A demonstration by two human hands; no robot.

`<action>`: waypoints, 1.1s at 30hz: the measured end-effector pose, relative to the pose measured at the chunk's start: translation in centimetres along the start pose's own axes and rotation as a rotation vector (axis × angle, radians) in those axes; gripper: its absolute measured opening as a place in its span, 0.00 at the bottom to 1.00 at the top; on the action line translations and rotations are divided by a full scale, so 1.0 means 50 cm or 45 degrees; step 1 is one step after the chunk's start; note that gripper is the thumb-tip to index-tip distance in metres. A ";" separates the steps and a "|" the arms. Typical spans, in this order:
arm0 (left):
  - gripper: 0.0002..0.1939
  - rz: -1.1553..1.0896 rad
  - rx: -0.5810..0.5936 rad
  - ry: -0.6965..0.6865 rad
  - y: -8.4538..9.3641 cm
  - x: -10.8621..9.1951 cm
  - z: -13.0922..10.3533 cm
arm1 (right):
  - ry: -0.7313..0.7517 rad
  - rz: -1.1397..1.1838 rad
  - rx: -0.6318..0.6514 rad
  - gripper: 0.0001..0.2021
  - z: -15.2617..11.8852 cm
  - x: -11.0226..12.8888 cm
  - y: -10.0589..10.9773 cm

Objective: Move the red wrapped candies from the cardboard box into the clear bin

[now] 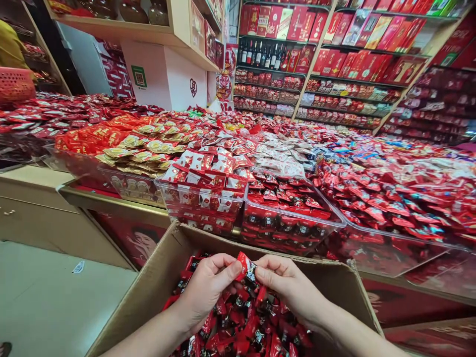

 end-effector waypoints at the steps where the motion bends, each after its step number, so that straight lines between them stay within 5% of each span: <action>1: 0.12 -0.003 -0.006 0.017 0.001 0.000 0.000 | 0.031 -0.083 -0.008 0.12 -0.001 0.001 0.000; 8: 0.11 -0.255 -0.098 0.244 0.020 0.015 0.008 | 1.062 -1.296 -0.050 0.23 -0.036 0.034 -0.020; 14: 0.14 -0.368 0.045 0.280 0.021 0.023 0.002 | 1.458 -1.447 -0.178 0.12 -0.079 0.098 -0.008; 18: 0.11 -0.260 0.021 0.279 0.032 0.031 0.009 | 1.357 -1.600 -0.545 0.08 -0.075 0.196 0.057; 21: 0.11 -0.225 0.010 0.317 0.035 0.038 0.017 | 1.190 -1.730 -0.748 0.02 -0.021 0.257 0.117; 26: 0.17 -0.147 0.047 0.347 0.032 0.053 0.023 | 0.801 -1.965 -0.630 0.03 0.106 0.286 0.165; 33: 0.20 -0.061 0.125 0.350 0.037 0.070 0.026 | 0.743 -2.037 -0.407 0.04 0.157 0.273 0.143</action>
Point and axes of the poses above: each hand's wrist, its own z-axis towards the middle knuckle, its own y-axis out of the back of the hand, x = y × z, the point moved 3 cm from there along z, towards the middle knuckle, and after that the axes turned 4 degrees about -y, right-handed, at the moved point
